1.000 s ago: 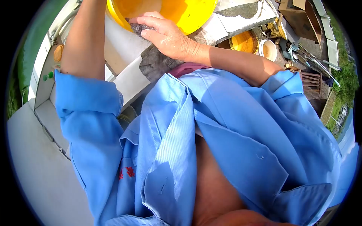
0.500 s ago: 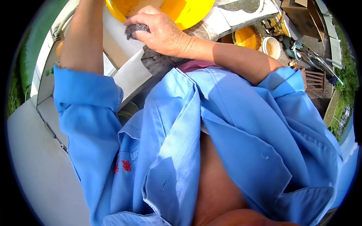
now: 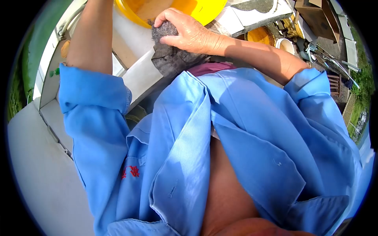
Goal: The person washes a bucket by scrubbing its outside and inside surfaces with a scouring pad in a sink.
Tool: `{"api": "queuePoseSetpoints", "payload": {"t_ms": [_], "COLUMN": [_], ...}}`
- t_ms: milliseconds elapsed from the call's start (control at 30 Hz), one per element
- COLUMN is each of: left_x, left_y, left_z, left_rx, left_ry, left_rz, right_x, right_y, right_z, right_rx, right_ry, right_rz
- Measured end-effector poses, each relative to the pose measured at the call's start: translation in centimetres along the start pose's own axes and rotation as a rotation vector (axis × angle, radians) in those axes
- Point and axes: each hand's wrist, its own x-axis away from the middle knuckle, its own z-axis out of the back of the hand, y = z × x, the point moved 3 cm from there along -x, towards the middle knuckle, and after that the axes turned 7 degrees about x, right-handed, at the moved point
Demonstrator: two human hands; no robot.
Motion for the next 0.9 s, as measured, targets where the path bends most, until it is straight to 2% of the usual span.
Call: {"api": "queuePoseSetpoints", "payload": {"t_ms": [33, 67, 100, 133, 200, 233, 300, 333, 367, 433, 533, 633, 700, 833, 900], "left_x": [0.0, 0.0, 0.1, 0.2, 0.2, 0.2, 0.3, 0.3, 0.5, 1.0, 2.6, 5.3, 6.3, 8.1, 5.5], "left_y": [0.0, 0.1, 0.1, 0.1, 0.2, 0.2, 0.2, 0.1, 0.1, 0.0, -0.5, -1.2, -1.2, -4.9, -8.6], "left_z": [0.1, 0.2, 0.4, 0.5, 0.5, 0.6, 0.7, 0.7, 0.9, 0.9, 1.4, 1.5, 0.8, -2.0, -1.4], "left_rx": [0.006, 0.013, 0.024, 0.035, 0.058, 0.069, 0.089, 0.106, 0.127, 0.198, 0.411, 0.717, 0.774, 0.703, 0.671], "left_ry": [0.002, 0.006, 0.009, 0.011, 0.015, 0.022, 0.037, 0.049, 0.06, 0.096, 0.208, 0.347, 0.364, 0.669, 0.642], "left_rz": [0.004, 0.006, 0.012, 0.015, 0.022, 0.025, 0.033, 0.032, 0.028, 0.017, -0.057, -0.261, -0.299, 0.06, 0.086], "right_x": [-2.2, -4.1, -4.8, -4.5, -2.9, -1.3, 2.6, 3.5, 3.5, 2.5, 3.3, 3.8, 3.9, 2.3, -0.1], "right_y": [-1.2, -1.7, 0.2, 0.6, 0.1, 1.0, 5.4, 7.6, 9.1, 5.9, 8.5, 9.6, 9.5, 7.7, 5.2], "right_z": [-1.5, -2.2, -6.6, -5.9, -2.5, -1.4, 1.2, 3.5, 5.5, 7.1, 5.9, 5.6, 5.6, 4.5, 2.2], "right_rx": [0.005, -0.063, -0.895, -0.898, 0.005, -0.011, 0.2, 0.284, 0.414, 0.373, 0.441, 0.39, 0.402, 0.218, 0.019], "right_ry": [0.191, 0.276, 0.368, 0.372, 0.142, -0.052, -0.297, -0.403, -0.417, -0.48, -0.419, -0.37, -0.363, -0.383, -0.273], "right_rz": [0.003, -0.105, -0.212, -0.216, 0.142, 0.115, 0.265, 0.245, 0.324, 0.257, 0.207, 0.21, 0.179, 0.075, -0.178]}}
